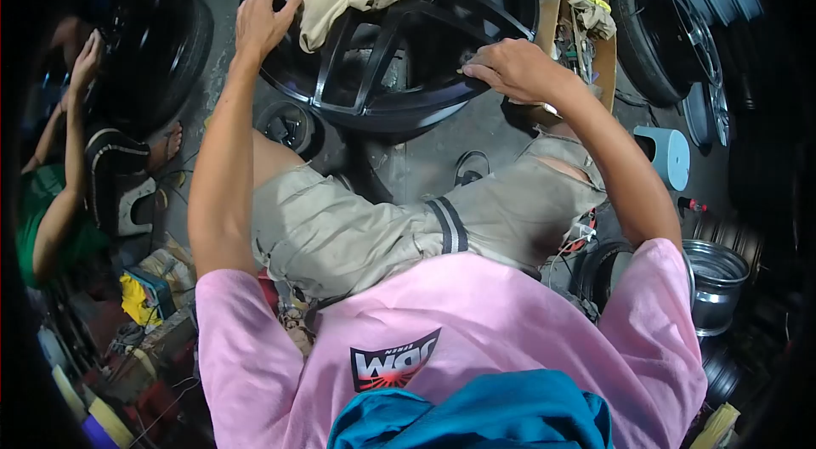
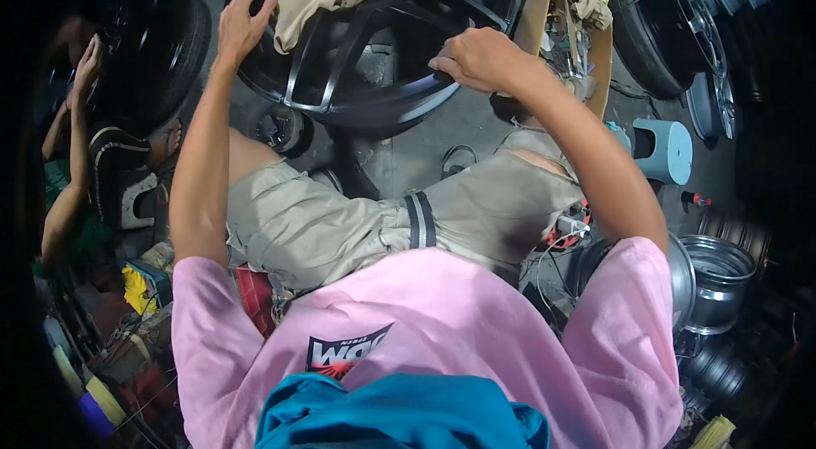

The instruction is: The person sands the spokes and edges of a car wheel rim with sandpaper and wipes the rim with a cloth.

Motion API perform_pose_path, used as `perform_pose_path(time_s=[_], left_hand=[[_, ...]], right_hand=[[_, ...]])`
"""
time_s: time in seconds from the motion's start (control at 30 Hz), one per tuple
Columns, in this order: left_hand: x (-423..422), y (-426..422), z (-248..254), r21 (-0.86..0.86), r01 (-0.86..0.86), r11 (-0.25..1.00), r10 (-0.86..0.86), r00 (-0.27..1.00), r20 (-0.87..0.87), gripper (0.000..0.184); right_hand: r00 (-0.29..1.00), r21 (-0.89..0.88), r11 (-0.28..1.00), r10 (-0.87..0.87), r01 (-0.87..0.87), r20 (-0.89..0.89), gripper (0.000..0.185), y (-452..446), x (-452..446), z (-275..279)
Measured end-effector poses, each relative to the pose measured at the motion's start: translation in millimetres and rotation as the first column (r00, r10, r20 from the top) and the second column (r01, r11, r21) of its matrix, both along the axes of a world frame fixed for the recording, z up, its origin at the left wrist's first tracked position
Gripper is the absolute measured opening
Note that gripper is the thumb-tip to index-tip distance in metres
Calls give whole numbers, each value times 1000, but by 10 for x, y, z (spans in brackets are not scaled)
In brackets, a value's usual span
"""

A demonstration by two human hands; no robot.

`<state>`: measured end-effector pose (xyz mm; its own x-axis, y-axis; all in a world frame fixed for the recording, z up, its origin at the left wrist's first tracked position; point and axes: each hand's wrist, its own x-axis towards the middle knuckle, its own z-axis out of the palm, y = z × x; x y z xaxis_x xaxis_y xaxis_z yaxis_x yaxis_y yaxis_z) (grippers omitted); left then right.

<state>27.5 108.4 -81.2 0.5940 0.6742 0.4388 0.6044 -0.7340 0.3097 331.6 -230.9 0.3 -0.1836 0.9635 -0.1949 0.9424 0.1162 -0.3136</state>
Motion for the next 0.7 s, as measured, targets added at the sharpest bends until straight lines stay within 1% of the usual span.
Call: perform_pose_path(time_s=[0.03,0.07,0.1,0.17,0.2,0.27,0.3,0.33,0.37,0.43,0.5,0.53,0.57,0.63,0.67,0.7], left_hand=[[-25,7,-42,8,23,1000,-23,999,36,54],[-33,64,-71,4,49,999,-49,998,29,54],[-17,92,-80,-8,37,999,-37,999,36,54],[-43,80,-80,41,50,998,-50,999,11,49],[-42,55,-70,32,34,999,-35,999,15,49],[-39,28,-60,29,19,999,-20,1000,20,49],[-28,24,-53,31,14,999,-15,1000,22,49],[-20,28,-58,12,12,1000,-12,999,36,54],[-27,21,-34,10,4,1000,-4,999,40,54],[-16,-46,39,-29,12,1000,-11,1000,13,53],[-11,-23,-6,-34,30,999,-29,999,24,52],[-17,11,-5,-35,38,999,-37,999,36,51],[-27,29,-17,-27,59,998,-59,998,29,51],[-41,31,2,-179,73,981,-42,984,172,47],[-47,-11,51,-195,57,979,-9,971,239,43],[-54,24,71,-185,54,981,-7,970,244,43]], right_hand=[[995,-145,988,-37,50,89,37,49,-23,23],[998,-96,994,-55,58,36,36,-29,16,63],[998,-107,993,-43,48,44,36,-146,130,117],[997,118,993,20,-12,-73,35,-359,278,203],[997,110,994,32,-24,-73,35,-427,182,221],[979,86,978,-180,188,-92,36,-630,-13,261],[974,98,970,-219,224,-63,40,-690,-108,160],[951,144,945,-275,294,-141,40,-717,-294,30],[921,182,914,-321,362,-221,40,-698,-541,-109],[876,196,895,-311,401,-369,39,-545,-1189,-255],[832,282,860,-248,425,-497,39,-362,-1754,-440],[821,260,857,-274,445,-501,41,-314,-1931,-464],[811,264,845,-287,465,-509,41,-380,-1910,-483],[888,297,860,-311,415,-340,43,-569,-1672,-492],[899,315,846,-369,429,-235,44,-682,-1472,-405],[893,418,789,-394,451,-219,43,-771,-1209,-480]])
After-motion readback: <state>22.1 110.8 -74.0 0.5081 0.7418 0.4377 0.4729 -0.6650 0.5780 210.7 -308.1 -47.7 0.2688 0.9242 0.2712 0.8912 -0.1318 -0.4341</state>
